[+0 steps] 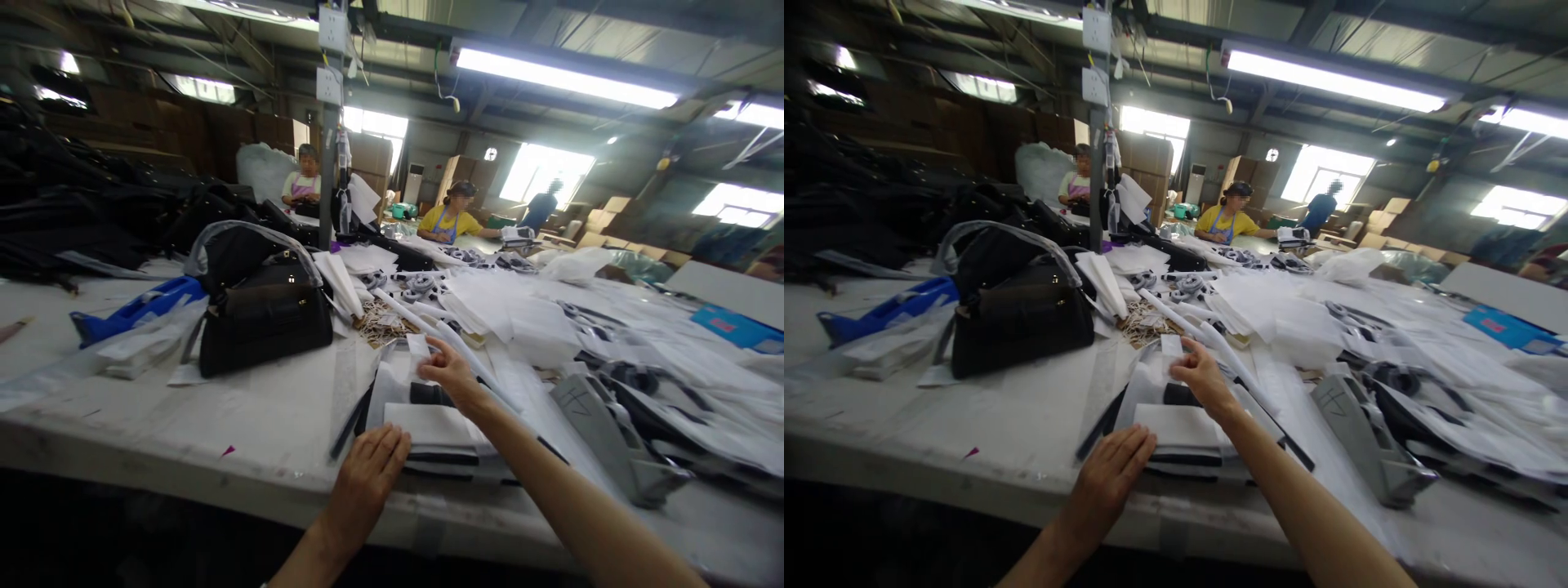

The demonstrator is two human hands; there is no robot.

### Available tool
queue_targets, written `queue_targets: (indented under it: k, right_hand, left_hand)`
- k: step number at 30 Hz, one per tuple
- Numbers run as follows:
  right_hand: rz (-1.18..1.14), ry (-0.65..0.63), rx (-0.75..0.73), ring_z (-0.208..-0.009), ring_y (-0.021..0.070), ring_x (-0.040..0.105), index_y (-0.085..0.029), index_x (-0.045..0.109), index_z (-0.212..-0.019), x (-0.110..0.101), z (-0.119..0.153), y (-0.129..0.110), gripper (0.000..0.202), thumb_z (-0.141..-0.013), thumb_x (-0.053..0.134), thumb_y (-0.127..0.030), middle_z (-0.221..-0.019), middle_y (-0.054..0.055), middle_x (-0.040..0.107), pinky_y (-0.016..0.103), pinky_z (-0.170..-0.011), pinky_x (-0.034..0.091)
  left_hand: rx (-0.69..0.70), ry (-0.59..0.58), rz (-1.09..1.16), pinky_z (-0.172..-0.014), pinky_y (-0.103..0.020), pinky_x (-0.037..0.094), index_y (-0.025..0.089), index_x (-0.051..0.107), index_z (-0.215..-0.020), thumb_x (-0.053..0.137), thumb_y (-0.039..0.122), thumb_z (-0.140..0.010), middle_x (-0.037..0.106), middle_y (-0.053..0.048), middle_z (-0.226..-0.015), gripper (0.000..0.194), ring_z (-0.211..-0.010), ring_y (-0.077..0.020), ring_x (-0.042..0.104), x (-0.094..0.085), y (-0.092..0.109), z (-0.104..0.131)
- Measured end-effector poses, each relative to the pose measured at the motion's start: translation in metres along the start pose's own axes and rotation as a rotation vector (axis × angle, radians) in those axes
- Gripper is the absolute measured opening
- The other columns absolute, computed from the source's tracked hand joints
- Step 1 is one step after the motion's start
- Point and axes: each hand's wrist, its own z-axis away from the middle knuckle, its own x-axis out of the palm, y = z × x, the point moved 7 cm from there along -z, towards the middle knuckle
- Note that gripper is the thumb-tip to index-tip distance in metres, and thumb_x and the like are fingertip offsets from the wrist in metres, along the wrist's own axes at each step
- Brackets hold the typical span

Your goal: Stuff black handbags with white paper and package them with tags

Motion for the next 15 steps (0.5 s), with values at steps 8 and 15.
queue_targets:
  k: [8, 15]
  right_hand:
    - [0.513, -0.129, -0.347, -0.075, 0.0171, 0.067, -0.022, 0.071, -0.093, 0.023, 0.099, -0.005, 0.012, -0.084, 0.064, -0.019, -0.079, 0.001, 0.071, 0.030, -0.073, 0.054]
    - [0.562, -0.199, -0.737, -0.091, 0.0180, 0.070, -0.022, 0.070, -0.095, 0.040, 0.148, -0.017, 0.015, -0.096, 0.055, -0.020, -0.090, 0.005, 0.074, 0.030, -0.086, 0.056]
  left_hand:
    - [-0.105, 0.001, 0.040, -0.096, -0.035, 0.050, 0.010, 0.041, -0.144, 0.036, 0.005, -0.094, 0.067, -0.013, -0.119, 0.050, -0.113, -0.0204, 0.062, 0.006, -0.007, 0.009]
    - [-0.125, -0.092, 0.073, -0.094, -0.036, 0.051, 0.013, 0.024, -0.152, 0.041, 0.010, -0.094, 0.065, -0.013, -0.120, 0.060, -0.110, -0.0212, 0.062, 0.012, -0.007, 0.010]
